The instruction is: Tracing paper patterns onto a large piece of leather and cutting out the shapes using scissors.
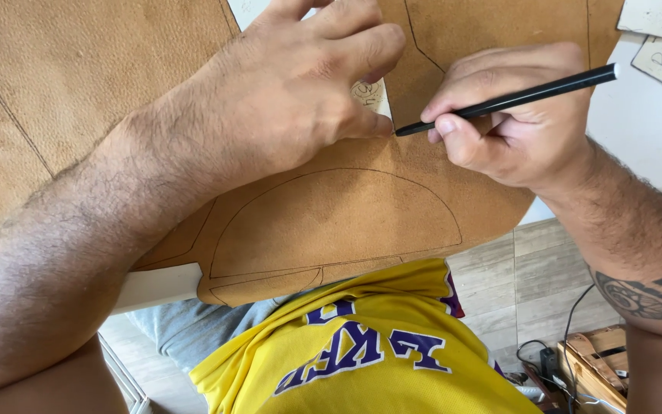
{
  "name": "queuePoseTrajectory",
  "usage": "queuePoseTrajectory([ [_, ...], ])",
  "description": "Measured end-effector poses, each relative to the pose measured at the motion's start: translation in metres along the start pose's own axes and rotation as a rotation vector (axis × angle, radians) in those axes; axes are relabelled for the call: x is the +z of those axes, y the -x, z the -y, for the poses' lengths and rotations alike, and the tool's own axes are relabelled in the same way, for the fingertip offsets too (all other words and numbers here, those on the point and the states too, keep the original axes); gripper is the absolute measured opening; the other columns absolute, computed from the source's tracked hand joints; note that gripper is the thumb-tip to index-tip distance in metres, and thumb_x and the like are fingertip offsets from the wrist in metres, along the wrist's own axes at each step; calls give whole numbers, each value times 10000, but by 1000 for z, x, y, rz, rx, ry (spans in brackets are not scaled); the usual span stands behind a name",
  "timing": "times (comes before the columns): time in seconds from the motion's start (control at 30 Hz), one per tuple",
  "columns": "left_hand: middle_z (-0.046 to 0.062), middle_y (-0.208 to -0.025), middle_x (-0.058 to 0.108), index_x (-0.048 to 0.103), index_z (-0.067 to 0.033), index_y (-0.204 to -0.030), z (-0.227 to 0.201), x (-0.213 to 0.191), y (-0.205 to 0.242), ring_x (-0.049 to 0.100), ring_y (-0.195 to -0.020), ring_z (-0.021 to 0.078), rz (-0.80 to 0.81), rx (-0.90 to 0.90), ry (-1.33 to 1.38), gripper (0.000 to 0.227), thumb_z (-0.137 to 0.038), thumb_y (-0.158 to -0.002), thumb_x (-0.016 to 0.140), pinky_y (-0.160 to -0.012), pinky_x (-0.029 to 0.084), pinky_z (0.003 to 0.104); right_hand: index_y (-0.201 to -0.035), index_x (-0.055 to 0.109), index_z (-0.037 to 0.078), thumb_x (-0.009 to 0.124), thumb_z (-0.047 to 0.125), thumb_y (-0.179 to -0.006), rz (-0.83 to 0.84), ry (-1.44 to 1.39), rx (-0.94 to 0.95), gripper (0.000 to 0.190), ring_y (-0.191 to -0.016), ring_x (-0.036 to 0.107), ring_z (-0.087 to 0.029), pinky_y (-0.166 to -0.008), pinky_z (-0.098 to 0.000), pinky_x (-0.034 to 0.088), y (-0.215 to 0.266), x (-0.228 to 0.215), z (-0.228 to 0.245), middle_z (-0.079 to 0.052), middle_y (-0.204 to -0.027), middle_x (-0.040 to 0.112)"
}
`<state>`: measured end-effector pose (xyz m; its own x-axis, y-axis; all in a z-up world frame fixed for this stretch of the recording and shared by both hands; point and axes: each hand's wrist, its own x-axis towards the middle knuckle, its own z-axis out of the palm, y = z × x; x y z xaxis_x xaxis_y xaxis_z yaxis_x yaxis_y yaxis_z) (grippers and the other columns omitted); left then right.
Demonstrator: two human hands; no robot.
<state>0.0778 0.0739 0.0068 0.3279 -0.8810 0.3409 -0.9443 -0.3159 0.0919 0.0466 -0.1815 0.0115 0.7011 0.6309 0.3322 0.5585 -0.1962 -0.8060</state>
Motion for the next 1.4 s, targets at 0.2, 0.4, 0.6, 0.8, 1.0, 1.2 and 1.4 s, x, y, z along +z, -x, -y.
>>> queuePoseTrajectory([
  [0.2, -29, -1050, 540, 766, -441, -924, -2, 2, -1, 539, -1043, 239, -11, -8, -25, 83, -388, -977, 730, -819, 442, 403, -809, 656, -127, 566, 48, -1016, -9, 26, 13, 285, -527, 496, -244, -524, -337, 382, 1, -1, 0, -168, -654, 577],
  [0.4, -31, -1050, 576, 705, -368, -815, -6, 0, -3, 561, -1039, 227, 2, -10, -62, 134, -369, -948, 717, -789, 459, 387, -818, 655, -130, 559, 58, -1021, -9, 34, 24, 293, -520, 469, -235, -509, -327, 345, 1, -2, 1, -169, -654, 566],
  [0.6, -23, -1051, 629, 660, -325, -727, -11, 0, -3, 580, -1046, 236, -21, -22, -62, 216, -274, -925, 730, -804, 441, 397, -781, 630, -117, 547, 57, -1021, -17, 31, 14, 308, -536, 497, -263, -548, -354, 394, 2, -2, 2, -161, -638, 547],
  [0.8, -23, -1030, 584, 647, -304, -732, -17, -4, -4, 572, -1040, 228, 20, -49, -139, 311, -297, -1030, 735, -732, 469, 362, -804, 642, -138, 556, 48, -1019, -50, 26, 37, 298, -571, 584, -254, -515, -311, 411, 1, -1, 3, -181, -679, 629],
  [1.0, -23, -1043, 593, 633, -284, -711, -18, -4, -4, 577, -1047, 233, 14, -55, -163, 292, -274, -978, 751, -705, 474, 342, -775, 618, -121, 541, 68, -1025, -20, 12, 27, 323, -558, 548, -277, -557, -356, 427, 1, -1, 3, -169, -654, 584],
  [1.2, -22, -1035, 590, 661, -310, -728, -19, -4, -4, 564, -1047, 240, 27, -59, -145, 258, -298, -974, 738, -722, 466, 355, -795, 632, -125, 551, 80, -1018, -20, 6, 36, 314, -574, 553, -277, -564, -355, 428, 1, 0, 3, -171, -666, 584],
  [1.4, -3, -1063, 639, 762, -262, -816, -23, -5, -9, 574, -1076, 251, 92, -114, -163, 249, -411, -1001, 689, -742, 502, 375, -768, 614, -93, 523, 87, -996, -60, -23, 2, 304, -516, 540, -231, -495, -316, 398, 1, 1, -1, -137, -626, 593],
])
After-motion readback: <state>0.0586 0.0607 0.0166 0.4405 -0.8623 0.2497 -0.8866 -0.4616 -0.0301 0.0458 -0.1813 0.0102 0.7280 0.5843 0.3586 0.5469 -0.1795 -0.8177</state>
